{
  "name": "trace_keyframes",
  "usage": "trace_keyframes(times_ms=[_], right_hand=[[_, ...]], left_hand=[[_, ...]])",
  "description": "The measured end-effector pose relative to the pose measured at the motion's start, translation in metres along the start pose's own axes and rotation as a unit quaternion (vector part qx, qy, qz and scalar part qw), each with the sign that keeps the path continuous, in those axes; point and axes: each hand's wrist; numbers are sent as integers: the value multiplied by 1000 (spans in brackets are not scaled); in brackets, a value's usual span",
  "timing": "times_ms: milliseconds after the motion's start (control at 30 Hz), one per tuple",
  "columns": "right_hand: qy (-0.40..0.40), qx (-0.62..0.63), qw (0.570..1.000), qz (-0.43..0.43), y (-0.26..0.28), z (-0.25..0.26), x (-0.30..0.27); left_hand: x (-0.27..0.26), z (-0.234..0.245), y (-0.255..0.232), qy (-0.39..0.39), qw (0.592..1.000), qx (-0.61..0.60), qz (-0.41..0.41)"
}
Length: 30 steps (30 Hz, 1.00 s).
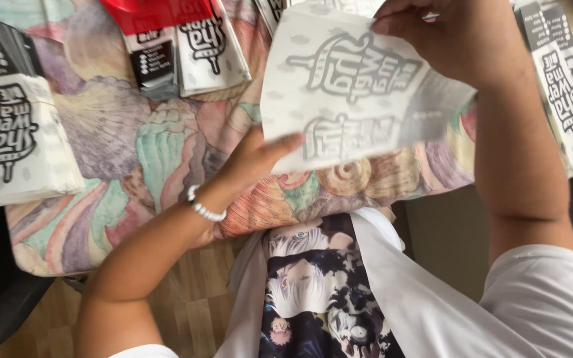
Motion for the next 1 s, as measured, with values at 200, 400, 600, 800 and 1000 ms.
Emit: trace_keyframes(times_ms=[200,400,600,800,1000], right_hand=[[177,32,982,-55,7,-46,19],[136,67,989,4,-17,-124,18],[82,20,996,25,-23,-144,11],[55,-22,997,53,-20,-145,6],[99,-100,988,57,-17,-134,4]], left_hand=[[-28,21,21,-93,988,96,-70],[12,65,24,-129,845,506,-119],[44,85,31,-6,834,540,-114],[51,90,39,28,837,538,-94],[49,92,44,24,836,533,-127]])
Point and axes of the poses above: each hand's wrist, its own x-axis towards the middle knuckle, its own z-axis out of the back of the hand, y = z × x, and after that the axes turned 14 degrees about y, right-handed
